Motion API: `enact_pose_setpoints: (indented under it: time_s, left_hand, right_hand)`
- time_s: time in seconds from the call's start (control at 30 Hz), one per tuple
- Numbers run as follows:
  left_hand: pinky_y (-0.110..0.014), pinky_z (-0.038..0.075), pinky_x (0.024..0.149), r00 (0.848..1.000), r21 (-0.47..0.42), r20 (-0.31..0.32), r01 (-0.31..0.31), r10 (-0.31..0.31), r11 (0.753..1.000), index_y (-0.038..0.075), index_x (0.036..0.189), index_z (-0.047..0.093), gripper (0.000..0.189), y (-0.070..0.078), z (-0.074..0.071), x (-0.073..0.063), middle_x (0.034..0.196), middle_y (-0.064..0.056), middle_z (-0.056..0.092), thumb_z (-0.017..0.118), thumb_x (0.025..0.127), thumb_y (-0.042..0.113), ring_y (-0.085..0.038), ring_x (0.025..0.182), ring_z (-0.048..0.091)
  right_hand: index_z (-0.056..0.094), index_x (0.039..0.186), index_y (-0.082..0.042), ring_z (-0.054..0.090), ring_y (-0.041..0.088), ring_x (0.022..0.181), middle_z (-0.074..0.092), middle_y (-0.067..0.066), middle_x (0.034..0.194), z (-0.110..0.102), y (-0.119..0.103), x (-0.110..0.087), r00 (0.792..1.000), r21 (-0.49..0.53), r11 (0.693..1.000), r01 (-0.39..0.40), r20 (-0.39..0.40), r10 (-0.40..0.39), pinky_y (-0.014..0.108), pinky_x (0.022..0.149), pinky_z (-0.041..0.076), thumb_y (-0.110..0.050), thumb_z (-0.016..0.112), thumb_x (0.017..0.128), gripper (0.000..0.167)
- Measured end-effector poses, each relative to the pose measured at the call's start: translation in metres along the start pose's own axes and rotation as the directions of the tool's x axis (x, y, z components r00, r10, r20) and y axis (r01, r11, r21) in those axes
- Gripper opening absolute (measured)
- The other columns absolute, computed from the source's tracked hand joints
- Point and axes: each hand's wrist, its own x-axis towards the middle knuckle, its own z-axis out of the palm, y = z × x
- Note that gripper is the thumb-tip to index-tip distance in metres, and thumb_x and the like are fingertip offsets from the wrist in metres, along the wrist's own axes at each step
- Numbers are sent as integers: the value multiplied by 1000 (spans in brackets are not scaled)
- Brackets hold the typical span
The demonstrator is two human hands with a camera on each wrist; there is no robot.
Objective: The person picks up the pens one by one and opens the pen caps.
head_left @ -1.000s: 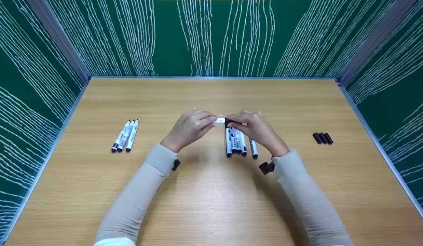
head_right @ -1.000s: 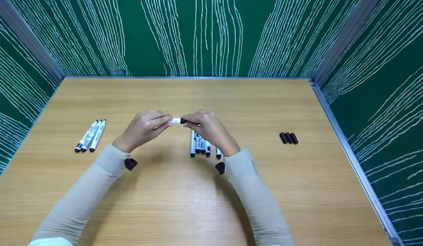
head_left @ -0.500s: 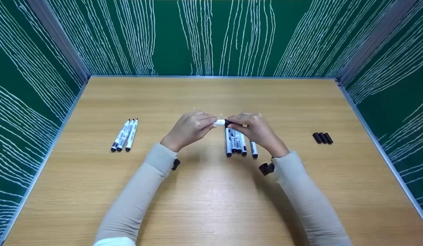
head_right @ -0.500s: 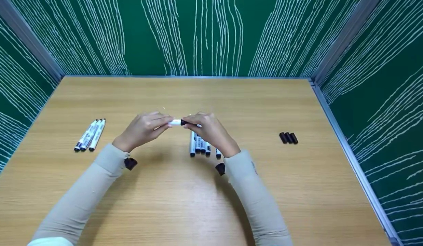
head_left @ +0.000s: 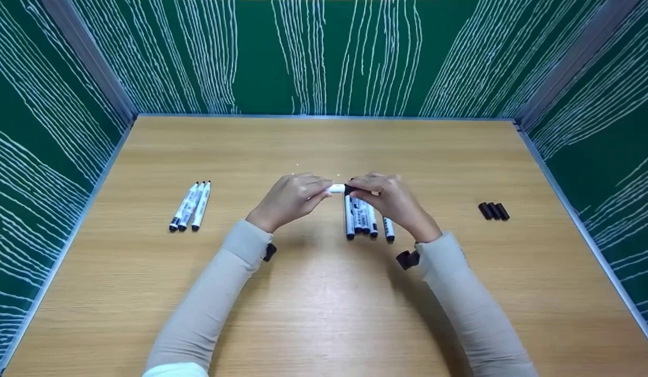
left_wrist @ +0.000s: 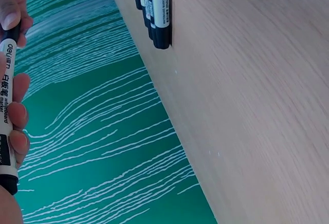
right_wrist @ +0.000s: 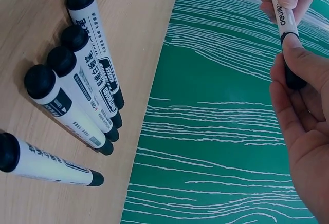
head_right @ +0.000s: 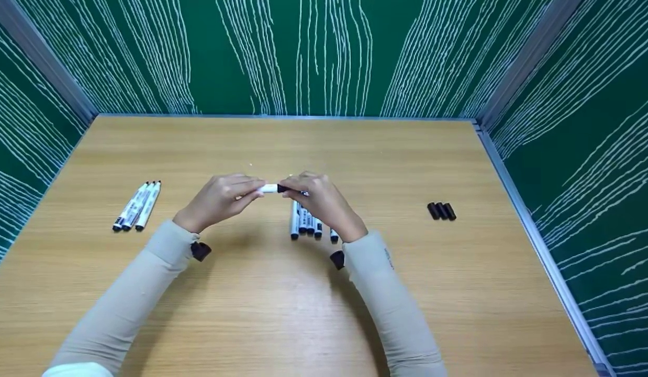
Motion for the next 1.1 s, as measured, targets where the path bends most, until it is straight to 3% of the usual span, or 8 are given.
enact_pose_setpoints:
  time_s: [0.47, 0.8, 1.1]
  left_hand:
    - [-25, 57, 79, 1000, 9, -2, -5, 5, 1000, 5, 115, 70, 26, -1, 2, 0, 107, -7, 73, 63, 93, 18, -16, 89, 70]
    - [-26, 57, 81, 998, 34, -47, -27, 28, 999, 4, 113, 70, 26, -3, 3, -2, 105, -7, 73, 63, 93, 19, -18, 91, 70]
    - [-27, 56, 83, 995, 29, -99, 27, -24, 999, 3, 115, 69, 28, -6, 2, -10, 107, -8, 73, 63, 93, 19, -19, 93, 69]
  right_hand:
    - [73, 109, -6, 71, 21, 88, 74, 11, 102, -3, 4, -2, 999, -12, 1000, 18, -32, -19, 26, 76, 57, -9, 70, 86, 24]
    - [74, 107, -4, 71, 22, 87, 74, 12, 100, -7, 9, -5, 996, -34, 998, 45, -76, -48, 28, 75, 58, -5, 70, 84, 23]
    - [73, 109, -7, 71, 21, 91, 73, 10, 104, -12, 8, -9, 997, -23, 999, -23, -72, 22, 28, 77, 57, -11, 68, 87, 23]
